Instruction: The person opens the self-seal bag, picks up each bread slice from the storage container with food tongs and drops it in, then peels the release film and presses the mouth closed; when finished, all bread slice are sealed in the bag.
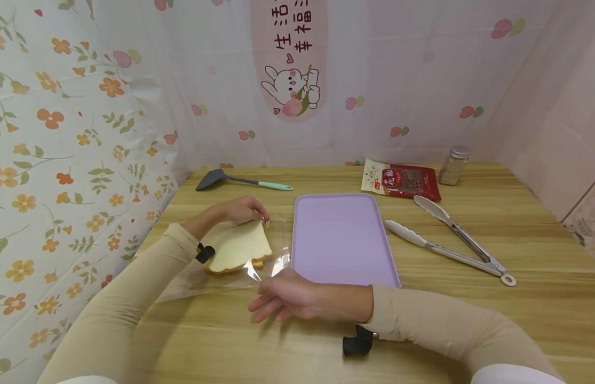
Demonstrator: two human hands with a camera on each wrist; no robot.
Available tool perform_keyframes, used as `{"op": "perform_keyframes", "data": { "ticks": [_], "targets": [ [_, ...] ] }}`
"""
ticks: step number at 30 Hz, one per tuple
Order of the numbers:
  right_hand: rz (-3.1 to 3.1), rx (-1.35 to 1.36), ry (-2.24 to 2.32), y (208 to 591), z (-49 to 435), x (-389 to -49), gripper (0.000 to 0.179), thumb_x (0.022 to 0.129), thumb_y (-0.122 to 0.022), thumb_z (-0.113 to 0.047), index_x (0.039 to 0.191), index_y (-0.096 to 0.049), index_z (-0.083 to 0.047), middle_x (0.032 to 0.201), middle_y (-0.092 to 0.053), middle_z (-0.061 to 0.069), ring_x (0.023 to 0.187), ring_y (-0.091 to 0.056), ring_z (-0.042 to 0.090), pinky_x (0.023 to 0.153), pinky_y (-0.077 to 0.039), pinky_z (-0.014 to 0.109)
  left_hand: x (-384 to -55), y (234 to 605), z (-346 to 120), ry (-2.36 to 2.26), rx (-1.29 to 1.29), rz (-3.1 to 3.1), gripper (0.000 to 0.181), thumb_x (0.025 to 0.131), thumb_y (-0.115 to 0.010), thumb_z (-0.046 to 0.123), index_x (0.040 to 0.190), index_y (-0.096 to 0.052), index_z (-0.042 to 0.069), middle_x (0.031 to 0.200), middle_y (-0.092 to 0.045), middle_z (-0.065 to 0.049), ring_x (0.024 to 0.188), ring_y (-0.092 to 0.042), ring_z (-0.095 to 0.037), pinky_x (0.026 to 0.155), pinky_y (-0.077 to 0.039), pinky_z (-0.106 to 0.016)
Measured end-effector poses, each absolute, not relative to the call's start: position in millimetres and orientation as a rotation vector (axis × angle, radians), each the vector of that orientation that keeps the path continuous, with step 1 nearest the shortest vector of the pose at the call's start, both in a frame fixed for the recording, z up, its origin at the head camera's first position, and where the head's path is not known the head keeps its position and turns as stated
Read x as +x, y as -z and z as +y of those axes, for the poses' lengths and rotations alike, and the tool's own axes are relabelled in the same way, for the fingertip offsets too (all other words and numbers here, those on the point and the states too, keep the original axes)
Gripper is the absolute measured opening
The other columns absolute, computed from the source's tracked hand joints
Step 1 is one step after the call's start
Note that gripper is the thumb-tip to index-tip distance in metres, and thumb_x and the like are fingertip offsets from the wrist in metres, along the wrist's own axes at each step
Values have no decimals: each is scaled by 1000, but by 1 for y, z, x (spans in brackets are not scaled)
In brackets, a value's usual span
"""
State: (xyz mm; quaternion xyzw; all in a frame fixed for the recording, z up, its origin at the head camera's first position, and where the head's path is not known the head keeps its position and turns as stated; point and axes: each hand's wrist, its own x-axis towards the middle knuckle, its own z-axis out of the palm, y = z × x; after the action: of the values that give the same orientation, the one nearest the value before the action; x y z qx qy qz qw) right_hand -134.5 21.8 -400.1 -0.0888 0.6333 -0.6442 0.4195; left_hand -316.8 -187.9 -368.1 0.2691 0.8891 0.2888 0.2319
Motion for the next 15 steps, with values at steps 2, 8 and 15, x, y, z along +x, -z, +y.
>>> {"op": "perform_keyframes", "data": {
  "ticks": [2,8,15],
  "targets": [
    [1609,-230,1601,400,25,-137,7,88,-50,-11,82,-54,-11,99,-75,15,68,-71,14,42,-42,16,-316,369,-186,-770,740,2466,28,97,-47,0,110,-72,-6,116,-69,-18,96,-55,-17,80,-42,-24],
    [1611,-245,1543,398,33,-142,6,88,-50,-9,91,-53,-5,92,-75,15,60,-69,13,41,-42,17,-314,371,-176,-699,730,2549,17,99,-56,7,103,-69,-2,104,-70,-11,94,-58,-18,85,-45,-30],
    [1630,-252,1517,397,40,-147,25,90,-52,-11,110,-52,3,94,-75,17,57,-68,13,41,-42,18,-311,371,-162,-611,611,2624,22,96,-60,14,114,-66,3,116,-68,-12,110,-62,-26,96,-47,-42]
  ]
}}
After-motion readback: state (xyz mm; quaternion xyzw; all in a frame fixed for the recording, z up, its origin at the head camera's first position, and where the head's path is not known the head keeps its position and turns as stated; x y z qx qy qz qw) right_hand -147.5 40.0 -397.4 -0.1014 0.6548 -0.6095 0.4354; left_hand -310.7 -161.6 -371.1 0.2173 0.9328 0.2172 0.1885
